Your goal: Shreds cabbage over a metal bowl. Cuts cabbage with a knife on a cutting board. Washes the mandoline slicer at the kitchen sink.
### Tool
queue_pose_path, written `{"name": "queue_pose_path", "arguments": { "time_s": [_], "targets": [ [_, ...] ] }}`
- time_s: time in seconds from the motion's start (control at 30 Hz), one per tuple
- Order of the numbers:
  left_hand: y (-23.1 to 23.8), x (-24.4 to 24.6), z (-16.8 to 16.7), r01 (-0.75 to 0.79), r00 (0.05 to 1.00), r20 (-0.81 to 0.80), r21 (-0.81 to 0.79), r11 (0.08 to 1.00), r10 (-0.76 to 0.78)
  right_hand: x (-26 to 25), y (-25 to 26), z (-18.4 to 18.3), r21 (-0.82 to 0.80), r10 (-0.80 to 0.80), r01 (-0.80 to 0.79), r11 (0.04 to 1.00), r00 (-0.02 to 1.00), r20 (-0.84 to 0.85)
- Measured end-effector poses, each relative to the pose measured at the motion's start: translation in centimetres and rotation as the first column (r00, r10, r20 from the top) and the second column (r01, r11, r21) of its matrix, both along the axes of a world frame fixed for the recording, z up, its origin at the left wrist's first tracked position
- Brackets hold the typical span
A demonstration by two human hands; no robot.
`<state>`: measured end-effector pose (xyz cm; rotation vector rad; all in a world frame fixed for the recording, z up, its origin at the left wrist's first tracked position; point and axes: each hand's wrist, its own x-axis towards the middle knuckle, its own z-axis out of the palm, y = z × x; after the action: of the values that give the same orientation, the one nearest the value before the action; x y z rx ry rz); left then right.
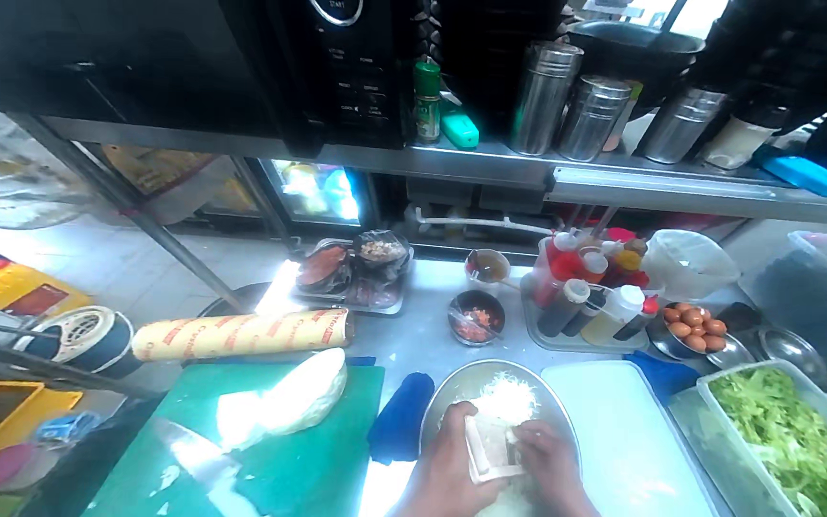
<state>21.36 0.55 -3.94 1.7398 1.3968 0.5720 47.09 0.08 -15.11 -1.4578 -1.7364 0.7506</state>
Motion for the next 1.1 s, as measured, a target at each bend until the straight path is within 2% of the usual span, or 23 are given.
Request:
{"name": "queue_pose_path", "arguments": {
  "time_s": [0.03, 0.1, 0.2, 0.27, 0.37, 0.57, 0.77, 0.93, 1.1],
  "targets": [
    [-0.1, 0.0, 0.1, -0.001, 1.0, -0.001, -0.003, 1.0, 0.001, 0.5, 0.0, -0.8, -0.04, -0.019, 0.02, 0.999, 1.0, 0.025],
    [-0.1, 0.1, 0.2, -0.008, 1.0, 0.003, 0.001, 1.0, 0.008, 0.1, 0.0, 0.5, -0.054, -0.001, 0.002, 0.999, 1.0, 0.017],
    [0.2, 0.2, 0.0, -0.001, 1.0, 0.002, 0.002, 1.0, 0.001, -1.5, -0.5, 3.4, 0.055, 0.058, -0.055, 0.997, 0.997, -0.055],
    [0.2, 0.2, -0.1, 0.006, 1.0, -0.002, 0.015, 1.0, -0.006, -0.8, -0.3, 1.5, 0.075, 0.047, -0.043, 0.996, 0.998, -0.047],
    [0.0, 0.1, 0.0, 0.001, 1.0, 0.004, 0.026, 1.0, -0.001, 1.3, 0.0, -1.8, -0.005, 0.012, -0.012, 1.0, 0.999, 0.03],
    [0.3, 0.2, 0.1, -0.011, 1.0, 0.0, 0.001, 1.0, 0.011, 0.9, 0.0, -0.2, -0.124, -0.018, 0.009, 0.992, 0.997, -0.069],
    [0.2, 0.0, -0.3, -0.005, 1.0, 0.011, 0.015, 1.0, 0.005, 2.0, 0.0, -0.5, -0.179, 0.073, -0.103, 0.978, 0.983, -0.167],
    [0.1, -0.1, 0.1, -0.01, 1.0, 0.012, 0.021, 1.0, 0.01, 1.4, -0.4, -0.3, -0.297, -0.033, -0.03, 0.954, 0.978, -0.205],
    [0.3, 0.0, 0.0, -0.005, 1.0, 0.002, 0.027, 1.0, 0.005, -0.6, -0.6, 2.5, -0.224, -0.059, 0.011, 0.974, 0.976, -0.211]
  ]
}}
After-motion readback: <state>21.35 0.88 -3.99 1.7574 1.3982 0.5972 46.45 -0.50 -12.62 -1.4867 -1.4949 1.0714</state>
